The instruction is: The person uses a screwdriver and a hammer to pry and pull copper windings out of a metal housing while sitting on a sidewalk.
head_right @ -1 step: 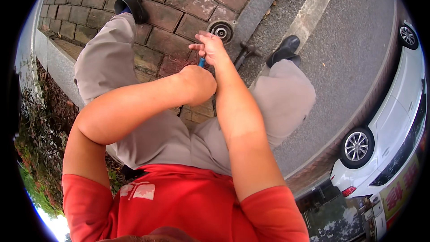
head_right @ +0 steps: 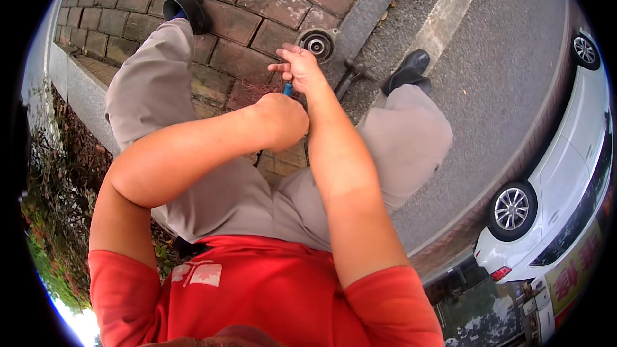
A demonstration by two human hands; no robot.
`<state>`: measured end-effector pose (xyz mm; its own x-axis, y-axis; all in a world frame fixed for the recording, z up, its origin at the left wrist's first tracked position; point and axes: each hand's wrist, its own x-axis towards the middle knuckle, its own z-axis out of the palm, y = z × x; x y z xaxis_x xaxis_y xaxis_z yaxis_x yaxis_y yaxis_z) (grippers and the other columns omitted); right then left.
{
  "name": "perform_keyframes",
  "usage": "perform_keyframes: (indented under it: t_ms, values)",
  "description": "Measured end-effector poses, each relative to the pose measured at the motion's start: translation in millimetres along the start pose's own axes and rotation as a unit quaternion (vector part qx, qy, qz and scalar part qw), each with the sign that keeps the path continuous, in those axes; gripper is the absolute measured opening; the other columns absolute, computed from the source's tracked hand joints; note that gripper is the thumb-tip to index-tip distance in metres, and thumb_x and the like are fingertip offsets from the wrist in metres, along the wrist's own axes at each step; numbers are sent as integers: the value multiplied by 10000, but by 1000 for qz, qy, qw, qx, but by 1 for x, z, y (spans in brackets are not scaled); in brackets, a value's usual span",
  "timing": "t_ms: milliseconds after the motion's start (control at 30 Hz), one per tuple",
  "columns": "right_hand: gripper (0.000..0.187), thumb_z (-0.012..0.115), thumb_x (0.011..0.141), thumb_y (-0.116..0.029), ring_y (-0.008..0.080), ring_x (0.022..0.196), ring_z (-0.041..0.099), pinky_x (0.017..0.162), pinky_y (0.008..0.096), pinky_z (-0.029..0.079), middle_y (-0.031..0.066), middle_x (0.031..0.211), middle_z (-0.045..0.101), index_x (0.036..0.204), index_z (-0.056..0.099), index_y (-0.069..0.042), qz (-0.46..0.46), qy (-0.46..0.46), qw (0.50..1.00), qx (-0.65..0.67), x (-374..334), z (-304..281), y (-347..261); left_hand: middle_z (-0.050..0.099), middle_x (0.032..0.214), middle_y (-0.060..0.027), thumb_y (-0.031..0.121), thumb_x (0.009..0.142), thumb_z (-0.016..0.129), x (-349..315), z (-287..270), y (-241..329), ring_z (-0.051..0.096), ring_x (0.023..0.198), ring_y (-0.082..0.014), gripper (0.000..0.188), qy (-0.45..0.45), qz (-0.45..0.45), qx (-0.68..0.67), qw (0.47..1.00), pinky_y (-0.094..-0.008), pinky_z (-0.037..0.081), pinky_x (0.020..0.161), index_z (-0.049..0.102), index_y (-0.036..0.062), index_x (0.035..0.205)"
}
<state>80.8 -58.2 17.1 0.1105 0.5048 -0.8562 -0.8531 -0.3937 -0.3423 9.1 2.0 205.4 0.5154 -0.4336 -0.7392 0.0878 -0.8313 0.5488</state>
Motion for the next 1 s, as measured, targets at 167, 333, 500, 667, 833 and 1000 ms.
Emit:
perform_keyframes:
  t_ms: [167,333,500,667,833,1000]
  values:
    - [208,532,995,-200,107,523,488,409,214,324,65,927,638,1130,571,-46,-12,-6,1000,-25,0,3,3,719,970,-133,76,765,657,-2,-6,-1,711,881,-261,179,-28,-8,-3,1000,-385,564,709,727,34,924]
    - [208,539,993,-221,105,510,491,396,242,339,27,717,590,884,572,-47,-38,132,990,-28,-22,17,-4,719,963,-147,80,781,645,-6,-11,-7,707,898,-275,169,-41,-10,24,999,-390,558,741,729,33,921]
    - [198,560,977,-196,115,500,482,392,271,336,20,664,548,868,593,-35,-51,236,967,-81,-39,-2,-16,720,991,-148,98,781,652,15,-9,-35,697,959,-278,190,-25,-97,6,995,-389,552,792,733,33,940]
    - [175,571,963,-163,95,485,450,394,256,307,0,637,504,860,607,-26,-85,239,958,-138,-48,-20,-21,575,1298,-150,97,826,608,55,13,-65,568,1198,-305,396,83,-187,0,979,-400,519,913,608,28,1216]
    - [156,580,948,-141,84,453,425,384,251,289,-8,628,504,853,621,-24,-148,249,944,-161,-50,-23,-27,107,1629,-40,98,872,577,89,49,-81,174,1480,-313,755,129,-222,41,966,-491,391,1067,220,110,1537]
    - [166,583,951,-150,72,472,427,399,243,296,-18,638,507,858,626,-19,-167,231,948,-143,-66,-19,-30,73,1636,-17,117,885,570,103,51,-87,143,1489,-301,746,97,-230,51,967,-549,368,1060,220,148,1543]
